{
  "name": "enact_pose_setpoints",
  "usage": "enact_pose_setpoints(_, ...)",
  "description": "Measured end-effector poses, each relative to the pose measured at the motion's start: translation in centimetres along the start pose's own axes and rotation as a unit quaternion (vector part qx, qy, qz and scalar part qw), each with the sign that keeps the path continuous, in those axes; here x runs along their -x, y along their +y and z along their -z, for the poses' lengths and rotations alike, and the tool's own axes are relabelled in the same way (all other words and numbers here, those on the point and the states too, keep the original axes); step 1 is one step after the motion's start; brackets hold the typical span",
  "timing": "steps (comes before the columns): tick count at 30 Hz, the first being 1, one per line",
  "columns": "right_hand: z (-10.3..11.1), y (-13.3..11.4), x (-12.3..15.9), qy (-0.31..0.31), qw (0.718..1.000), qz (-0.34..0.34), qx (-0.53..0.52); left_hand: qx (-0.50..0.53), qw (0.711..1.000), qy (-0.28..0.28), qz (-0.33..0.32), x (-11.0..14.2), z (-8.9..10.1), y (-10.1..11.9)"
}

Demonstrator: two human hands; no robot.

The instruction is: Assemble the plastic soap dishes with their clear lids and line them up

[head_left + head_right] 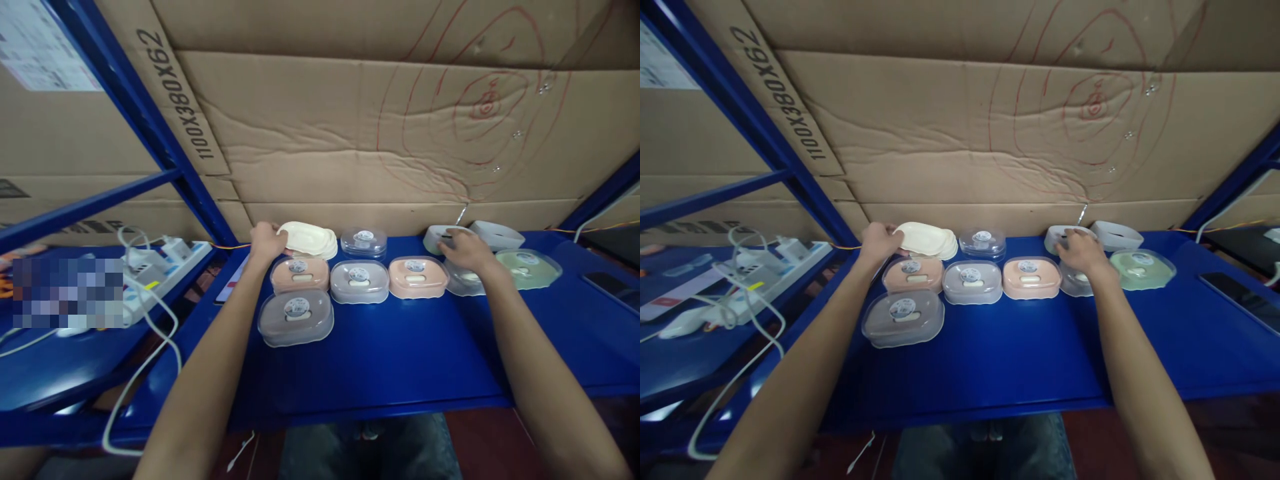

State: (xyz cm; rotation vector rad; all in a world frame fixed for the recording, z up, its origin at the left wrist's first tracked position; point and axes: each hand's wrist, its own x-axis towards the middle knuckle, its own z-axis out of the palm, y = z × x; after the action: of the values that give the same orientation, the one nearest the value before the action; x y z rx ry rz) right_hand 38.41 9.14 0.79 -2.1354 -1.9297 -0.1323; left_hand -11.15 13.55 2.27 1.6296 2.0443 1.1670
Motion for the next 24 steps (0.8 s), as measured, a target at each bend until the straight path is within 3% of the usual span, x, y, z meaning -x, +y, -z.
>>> enact_pose_setpoints(5,-0.2,-0.4,-0.2,-0.067,0.996,-0.052,0.034,0.046,0.995,0.083,-0.019,0.9,1.0,1.6)
enact_pose_setpoints(7,0.0,-0.6,-0.3,-0.068,0.995,-0.062,0.034,0.123,0.988,0.093,-0.020,1.7,1.4,2.6)
enact_pose_setpoints(8,0.1,-0.7,-0.3,-0.065,0.995,-0.066,0.032,0.210,0.973,0.091,-0.011,2.2,1.6,3.2)
enact_pose_setpoints(10,0.1,-0.8,-0.4,-0.053,0.996,-0.072,0.025,0.380,0.923,0.056,0.007,3.4,1.9,4.5)
enact_pose_setpoints(13,-0.1,-0.9,-0.3,-0.036,0.996,-0.078,0.021,0.495,0.868,0.008,0.048,5.3,2.0,6.1)
enact_pose_setpoints(16,-0.5,-0.8,-0.2,0.011,0.998,-0.064,-0.011,0.549,0.830,-0.053,0.080,6.9,2.0,6.9)
enact_pose_setpoints(19,-0.5,-0.6,-0.1,0.071,0.994,-0.043,-0.065,0.585,0.798,-0.127,0.068,8.3,2.0,7.1)
enact_pose_setpoints(24,1.4,-2.1,0.7,0.174,0.977,0.011,-0.126,0.603,0.769,-0.205,0.051,10.2,2.0,7.9)
